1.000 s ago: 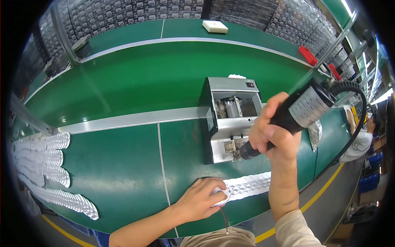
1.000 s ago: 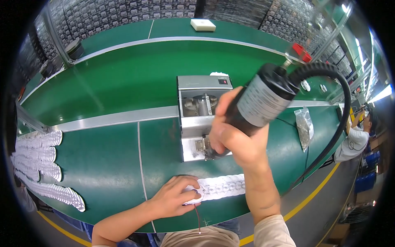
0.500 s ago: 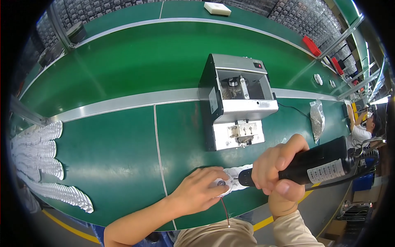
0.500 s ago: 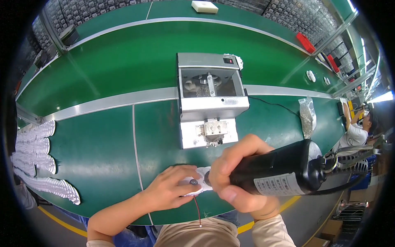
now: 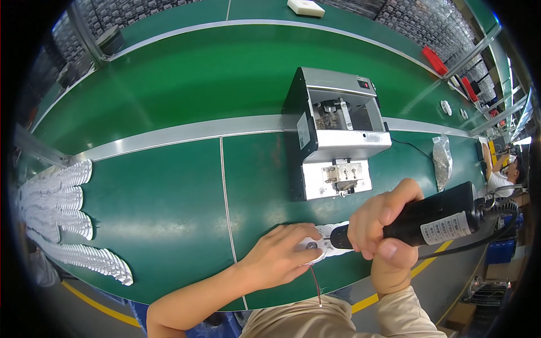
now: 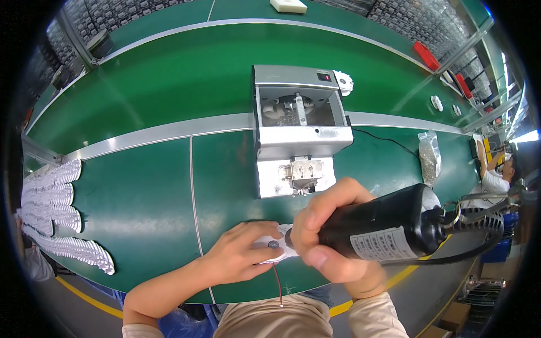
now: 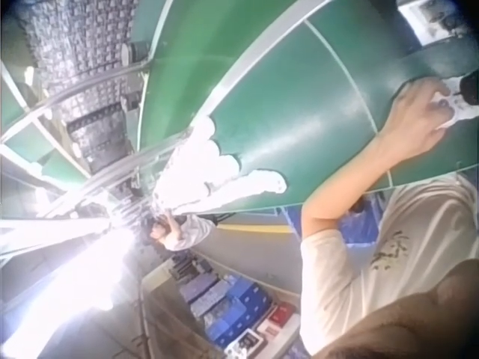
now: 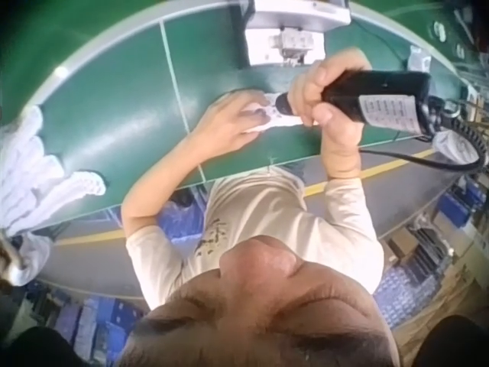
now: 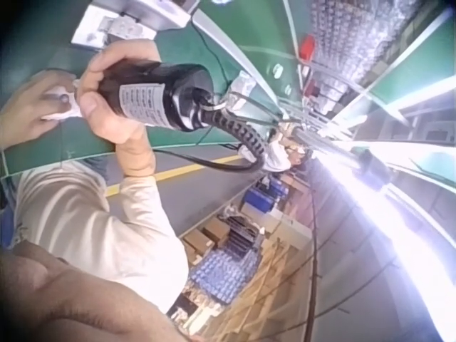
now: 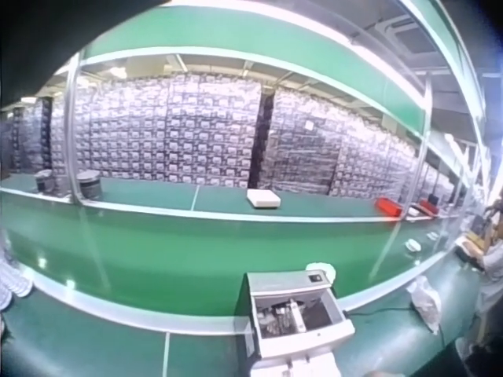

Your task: The person assembles LED lighting components by joining LED strips and plastic housings with an electric screwdriver.

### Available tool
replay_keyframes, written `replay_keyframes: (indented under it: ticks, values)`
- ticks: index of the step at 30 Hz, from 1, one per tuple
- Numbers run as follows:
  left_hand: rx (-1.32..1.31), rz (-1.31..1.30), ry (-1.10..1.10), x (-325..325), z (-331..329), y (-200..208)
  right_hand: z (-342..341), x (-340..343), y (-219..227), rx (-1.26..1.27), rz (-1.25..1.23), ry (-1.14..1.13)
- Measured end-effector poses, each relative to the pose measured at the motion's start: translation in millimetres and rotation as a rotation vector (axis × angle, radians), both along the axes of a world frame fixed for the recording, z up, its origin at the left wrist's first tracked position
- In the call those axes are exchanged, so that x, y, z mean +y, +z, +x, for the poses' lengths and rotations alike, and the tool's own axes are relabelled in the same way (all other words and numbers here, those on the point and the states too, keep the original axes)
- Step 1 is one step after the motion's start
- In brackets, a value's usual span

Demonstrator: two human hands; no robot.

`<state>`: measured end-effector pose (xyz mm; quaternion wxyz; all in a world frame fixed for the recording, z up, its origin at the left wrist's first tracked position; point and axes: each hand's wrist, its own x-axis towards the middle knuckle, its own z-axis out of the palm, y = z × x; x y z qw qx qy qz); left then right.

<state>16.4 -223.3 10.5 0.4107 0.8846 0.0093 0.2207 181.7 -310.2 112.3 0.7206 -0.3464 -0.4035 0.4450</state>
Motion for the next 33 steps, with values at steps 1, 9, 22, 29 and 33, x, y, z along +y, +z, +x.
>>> replay_keyframes:
  ticks: [1, 9, 22, 29, 33]
  values:
    - [-0.017, -0.003, 0.006, 0, 0, 1, 0, 1, -1, 0.002, -0.001, 0.005]
    - [-0.031, -0.012, 0.016, 0, -1, -1, -7, 0, -6, -0.089, -0.012, -0.043]
    - [-0.063, 0.008, 0.063, -2, 0, -1, -6, 2, -7, -0.325, -0.021, 0.031]
    - [-0.042, 0.024, 0.017, 0, -1, -1, 7, 12, 3, -0.163, 0.199, 0.035]
    - [-0.032, 0.032, -0.001, 1, -3, -3, 34, 21, 33, -0.179, 0.329, -0.067]
